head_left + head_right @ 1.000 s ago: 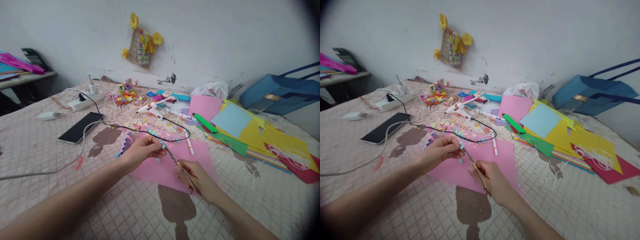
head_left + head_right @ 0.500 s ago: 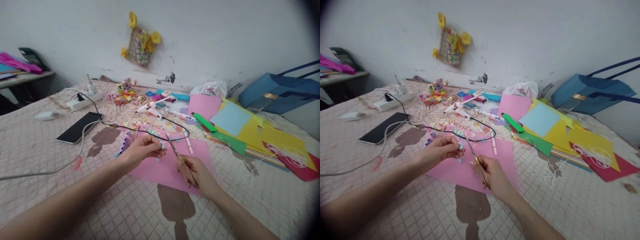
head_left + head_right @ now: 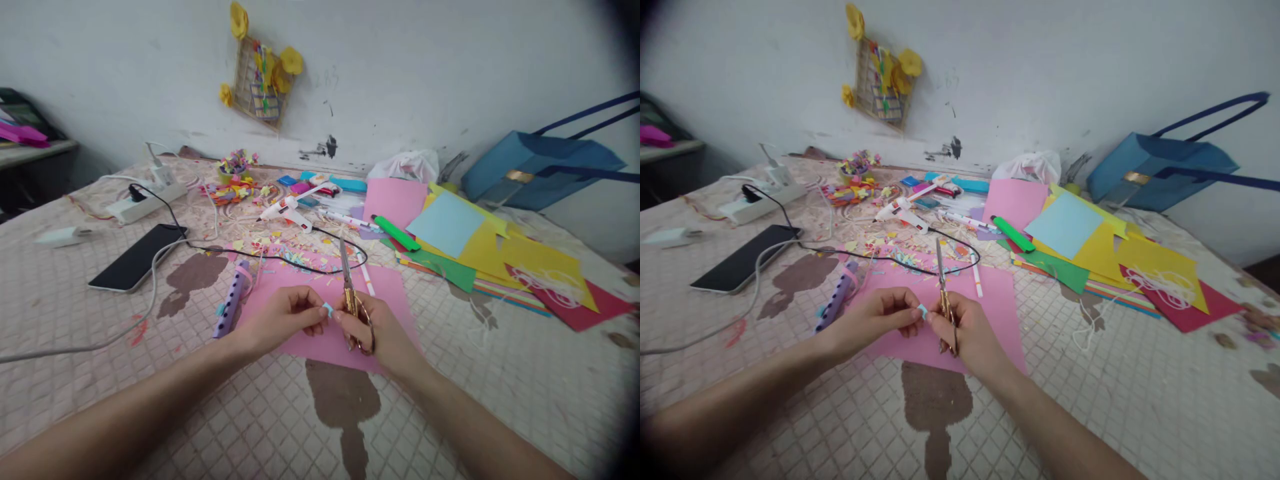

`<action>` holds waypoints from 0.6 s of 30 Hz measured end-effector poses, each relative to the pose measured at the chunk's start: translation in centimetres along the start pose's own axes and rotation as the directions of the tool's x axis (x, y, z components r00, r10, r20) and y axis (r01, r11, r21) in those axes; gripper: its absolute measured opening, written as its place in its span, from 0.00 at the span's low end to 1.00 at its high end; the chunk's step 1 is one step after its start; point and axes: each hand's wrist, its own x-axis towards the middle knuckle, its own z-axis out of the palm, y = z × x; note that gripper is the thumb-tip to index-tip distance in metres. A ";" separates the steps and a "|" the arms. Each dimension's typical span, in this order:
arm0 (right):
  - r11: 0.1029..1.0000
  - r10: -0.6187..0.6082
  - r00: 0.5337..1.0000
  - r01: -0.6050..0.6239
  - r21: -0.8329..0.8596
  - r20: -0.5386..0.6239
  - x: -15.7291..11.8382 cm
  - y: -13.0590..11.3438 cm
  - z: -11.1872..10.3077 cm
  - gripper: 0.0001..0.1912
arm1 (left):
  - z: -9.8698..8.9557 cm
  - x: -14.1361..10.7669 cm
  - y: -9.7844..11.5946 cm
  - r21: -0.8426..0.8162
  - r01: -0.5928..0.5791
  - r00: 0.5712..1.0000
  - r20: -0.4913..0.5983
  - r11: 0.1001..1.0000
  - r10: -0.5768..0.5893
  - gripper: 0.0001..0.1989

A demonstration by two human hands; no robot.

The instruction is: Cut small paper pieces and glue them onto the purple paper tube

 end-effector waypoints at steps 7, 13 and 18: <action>1.000 0.021 1.000 -0.021 0.015 -0.013 0.1 -0.5 -0.3 0.08 | 0.1 -0.1 0.0 0.027 -0.011 1.000 0.009 1.000 0.011 0.08; 0.998 0.023 1.000 -0.023 0.056 0.003 0.1 -0.3 -0.1 0.09 | 0.0 0.0 -0.1 -0.025 -0.005 0.999 -0.052 1.000 0.004 0.07; 0.999 0.030 1.000 -0.031 0.042 0.008 0.1 -0.2 -0.1 0.09 | 0.0 0.0 -0.3 -0.082 0.019 0.999 -0.040 0.996 -0.022 0.08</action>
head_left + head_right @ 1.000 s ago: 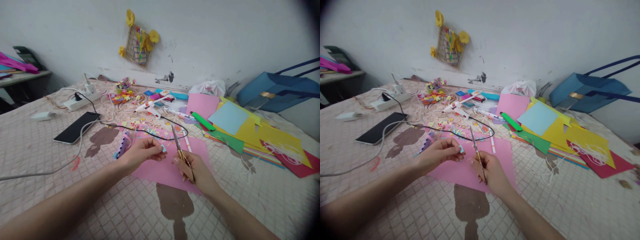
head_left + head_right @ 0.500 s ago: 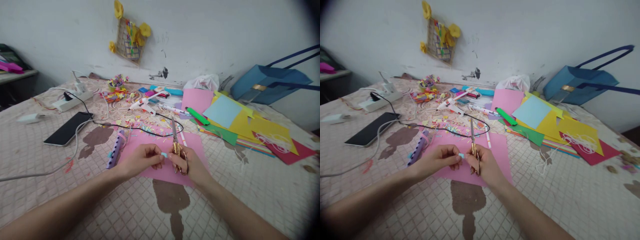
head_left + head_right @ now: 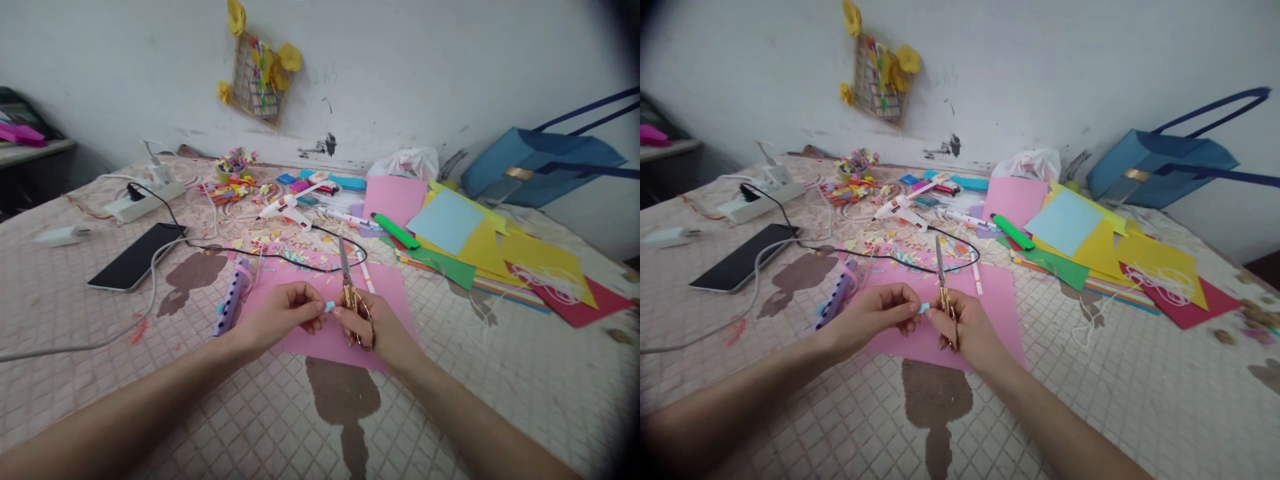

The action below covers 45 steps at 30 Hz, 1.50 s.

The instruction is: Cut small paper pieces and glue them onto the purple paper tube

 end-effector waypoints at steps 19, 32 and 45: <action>0.995 -0.059 0.998 0.056 0.083 0.035 0.1 0.8 0.0 0.10 | -0.1 -0.1 0.1 -0.045 -0.011 0.999 -0.050 0.999 0.009 0.08; 0.999 -0.022 0.999 0.023 0.034 -0.046 0.2 1.2 0.2 0.07 | 0.0 0.0 0.1 -0.105 -0.004 0.998 -0.064 0.994 -0.002 0.09; 0.998 -0.037 0.998 0.040 -0.057 0.050 -1.5 0.8 1.1 0.20 | -0.4 0.1 0.4 -0.207 -0.109 0.984 -0.160 0.972 0.076 0.09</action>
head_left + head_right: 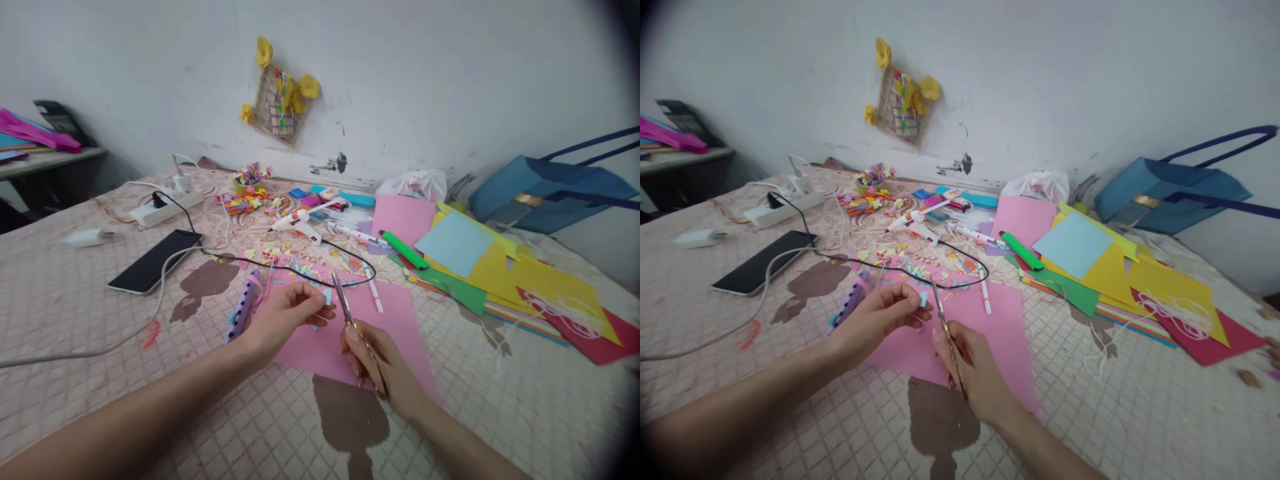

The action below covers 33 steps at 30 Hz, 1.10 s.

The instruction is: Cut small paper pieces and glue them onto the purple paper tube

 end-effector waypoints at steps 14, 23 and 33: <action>0.969 -0.057 0.998 0.056 -0.239 0.000 0.0 0.7 0.0 0.19 | -0.1 0.1 0.0 -0.024 -0.073 0.996 -0.056 0.997 0.072 0.08; 0.961 -0.057 0.998 0.051 -0.273 -0.015 0.3 0.6 0.0 0.17 | 0.0 0.1 -0.1 -0.015 -0.079 0.995 -0.062 0.997 0.078 0.08; 0.961 -0.046 0.998 0.035 -0.275 -0.033 0.3 0.3 0.1 0.18 | -0.2 0.2 -0.2 -0.025 -0.085 0.995 -0.056 0.996 0.084 0.08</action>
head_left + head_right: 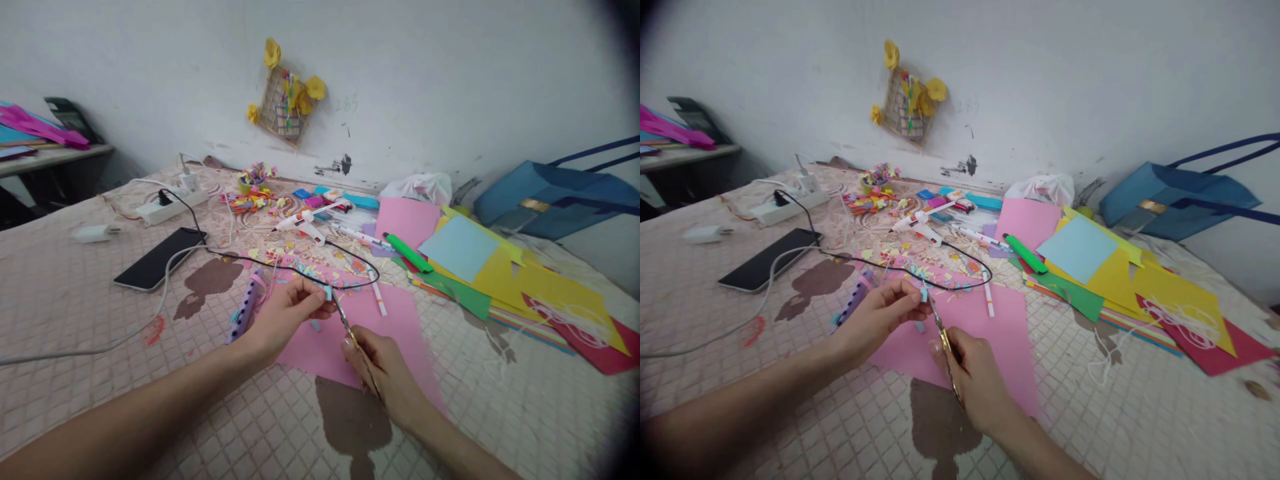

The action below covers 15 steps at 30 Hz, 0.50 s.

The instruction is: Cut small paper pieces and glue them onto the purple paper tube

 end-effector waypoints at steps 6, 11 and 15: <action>1.000 -0.014 1.000 0.014 -0.008 -0.007 0.1 0.1 0.0 0.17 | 0.2 -0.1 0.3 -0.006 0.020 1.000 -0.016 1.000 -0.020 0.10; 1.000 0.002 1.000 -0.002 -0.005 0.006 0.0 0.1 -0.1 0.16 | 0.1 0.0 0.4 -0.008 0.025 1.000 -0.007 1.000 -0.025 0.10; 1.000 -0.001 1.000 0.001 -0.016 0.007 0.0 0.3 -0.1 0.16 | 0.0 0.1 0.4 -0.008 0.036 0.999 0.011 0.999 -0.036 0.10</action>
